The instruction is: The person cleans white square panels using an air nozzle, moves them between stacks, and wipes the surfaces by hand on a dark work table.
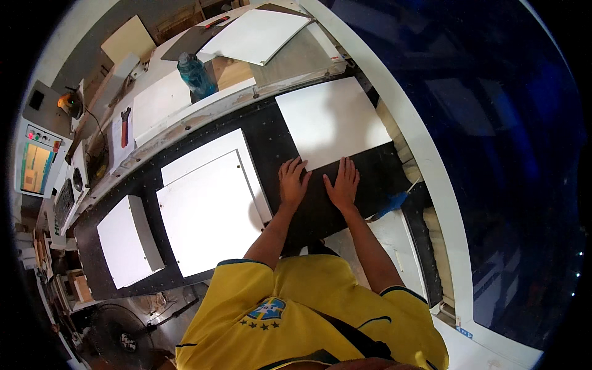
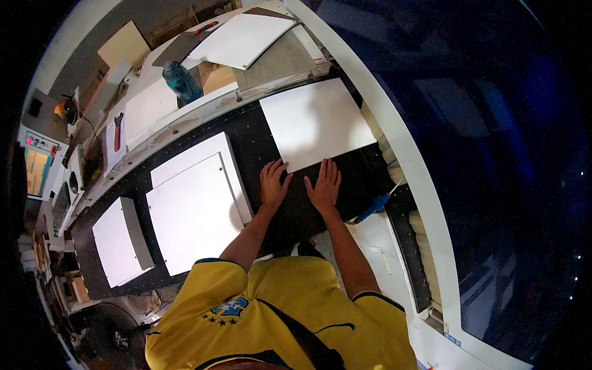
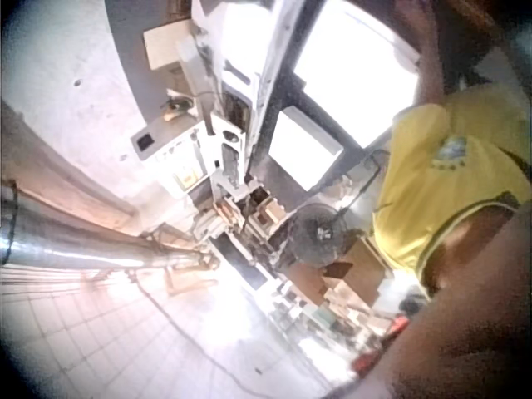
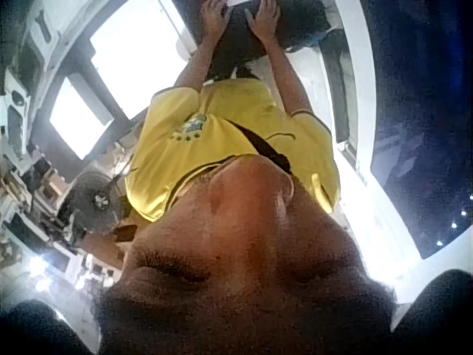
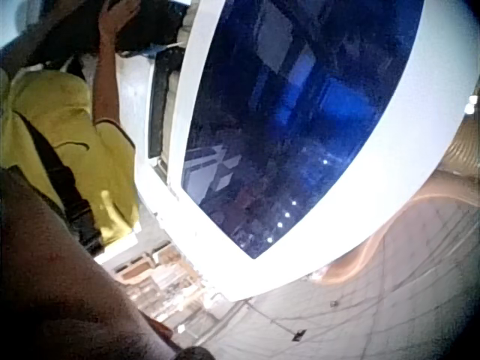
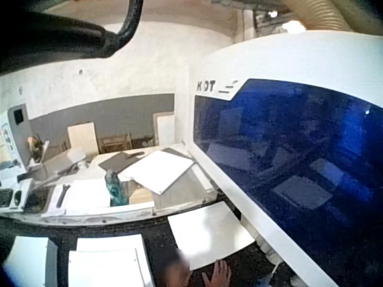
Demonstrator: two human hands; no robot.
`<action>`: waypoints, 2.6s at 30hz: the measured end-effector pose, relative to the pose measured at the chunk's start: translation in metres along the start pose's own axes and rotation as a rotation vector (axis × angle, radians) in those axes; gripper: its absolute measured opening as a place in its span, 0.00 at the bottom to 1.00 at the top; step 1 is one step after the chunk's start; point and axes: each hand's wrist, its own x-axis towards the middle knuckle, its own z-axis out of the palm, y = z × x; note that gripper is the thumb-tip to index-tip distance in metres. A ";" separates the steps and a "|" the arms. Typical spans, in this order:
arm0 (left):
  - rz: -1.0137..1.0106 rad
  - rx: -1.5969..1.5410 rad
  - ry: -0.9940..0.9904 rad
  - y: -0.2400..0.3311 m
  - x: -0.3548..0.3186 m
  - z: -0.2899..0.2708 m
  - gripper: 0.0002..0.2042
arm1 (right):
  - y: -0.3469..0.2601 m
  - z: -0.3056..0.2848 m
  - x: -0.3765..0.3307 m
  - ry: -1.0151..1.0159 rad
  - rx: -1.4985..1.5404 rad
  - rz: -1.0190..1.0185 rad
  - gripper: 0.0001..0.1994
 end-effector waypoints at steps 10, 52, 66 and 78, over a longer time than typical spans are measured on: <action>-0.101 -0.035 0.024 -0.007 0.042 0.028 0.18 | 0.003 0.002 0.049 -0.072 -0.151 0.021 0.40; -0.174 -0.127 -0.209 -0.006 0.086 0.061 0.33 | 0.040 0.040 0.122 0.097 -0.233 0.332 0.40; -0.142 -0.135 -0.248 0.001 0.093 0.046 0.40 | 0.060 0.042 0.127 0.156 -0.082 0.342 0.33; -0.136 -0.136 -0.233 0.003 0.093 0.039 0.38 | 0.059 0.041 0.124 0.176 -0.033 0.341 0.33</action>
